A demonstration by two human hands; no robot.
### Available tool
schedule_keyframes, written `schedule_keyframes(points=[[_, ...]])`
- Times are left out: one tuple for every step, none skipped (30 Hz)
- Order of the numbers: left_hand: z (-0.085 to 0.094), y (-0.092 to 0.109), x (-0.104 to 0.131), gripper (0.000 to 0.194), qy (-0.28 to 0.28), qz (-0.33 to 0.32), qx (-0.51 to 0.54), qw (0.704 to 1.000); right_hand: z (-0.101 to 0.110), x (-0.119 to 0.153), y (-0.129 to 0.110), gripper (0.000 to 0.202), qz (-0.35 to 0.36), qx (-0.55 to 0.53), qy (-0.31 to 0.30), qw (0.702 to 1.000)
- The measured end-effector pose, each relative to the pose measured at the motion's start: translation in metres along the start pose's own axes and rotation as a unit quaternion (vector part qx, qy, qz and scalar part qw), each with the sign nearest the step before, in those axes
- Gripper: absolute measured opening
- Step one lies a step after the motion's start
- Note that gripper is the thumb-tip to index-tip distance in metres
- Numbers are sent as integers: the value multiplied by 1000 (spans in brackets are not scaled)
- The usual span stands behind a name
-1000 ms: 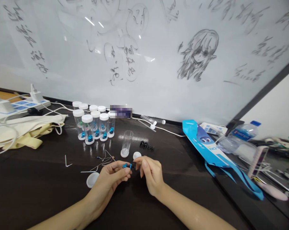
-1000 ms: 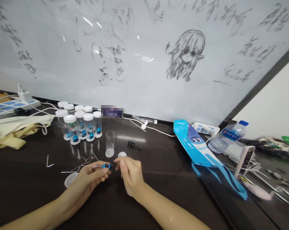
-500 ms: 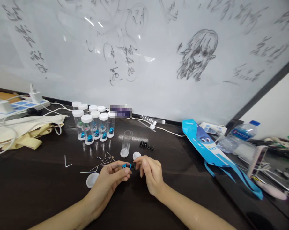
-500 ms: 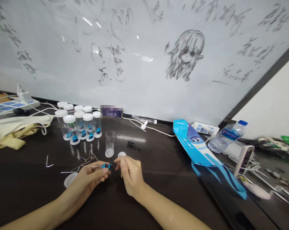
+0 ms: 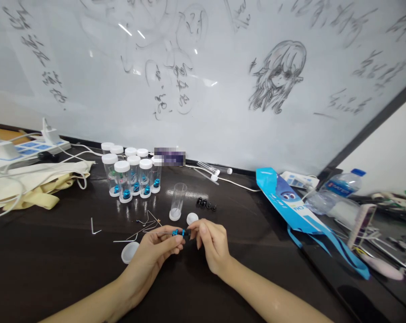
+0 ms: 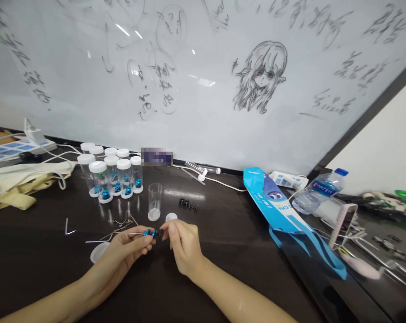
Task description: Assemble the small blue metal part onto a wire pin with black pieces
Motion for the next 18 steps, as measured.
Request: schedule_keyframes(points=[[1,0,0,18,2,-1,0,1000,0,0,0,37,0,0,-2,1000],[1,0,1,17,4,-1,-1,1000,0,0,0,37,-1,0,-2,1000],[1,0,1,17,4,-2,-2,1000,0,0,0,37,-3,0,0,1000],[2,0,1,17,4,-2,-3,1000,0,1,0,37,-4,-1,3,1000],[2,0,1,17,3,-2,-3,1000,0,1,0,37,-4,-2,4,1000],[2,0,2,17,1,-2,-2,1000,0,1,0,37,-4,-3,4,1000],[1,0,2,18,-1,-1,-1,1000,0,1,-1,37,-3,-2,2,1000],[1,0,2,18,-1,0,0,1000,0,1,-1,37,-2,-1,0,1000],[0,0,2,18,0,1,0,1000,0,1,-1,37,-3,2,-1,1000],[0,0,1,18,1,2,0,1000,0,1,-1,37,-4,4,1,1000],[-1,1,1,19,4,3,0,1000,0,1,-1,36,-6,5,4,1000],[-1,1,1,20,6,4,-1,1000,0,0,-1,36,-6,6,5,1000],[-1,1,1,20,9,4,-1,1000,0,0,-1,36,-5,6,3,1000],[-1,1,1,20,10,4,0,1000,0,0,-1,36,-3,5,0,1000],[-1,1,1,20,11,3,1,1000,0,0,-1,37,-1,3,-4,1000],[-1,1,1,20,10,2,1,1000,0,0,-1,37,0,3,-7,1000],[0,1,1,19,10,0,1,1000,0,0,-1,37,-1,3,-6,1000],[0,1,1,19,9,-1,1,1000,0,0,0,36,-3,3,-3,1000]])
Point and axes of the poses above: each hand's wrist, its own x-axis away from the middle knuckle, its own z-axis out of the back of the hand, y = z × x, the point moved 4 cm from there along -x, towards the middle knuckle, and after that the axes turned 14 degrees about y, right-handed, at the moved point
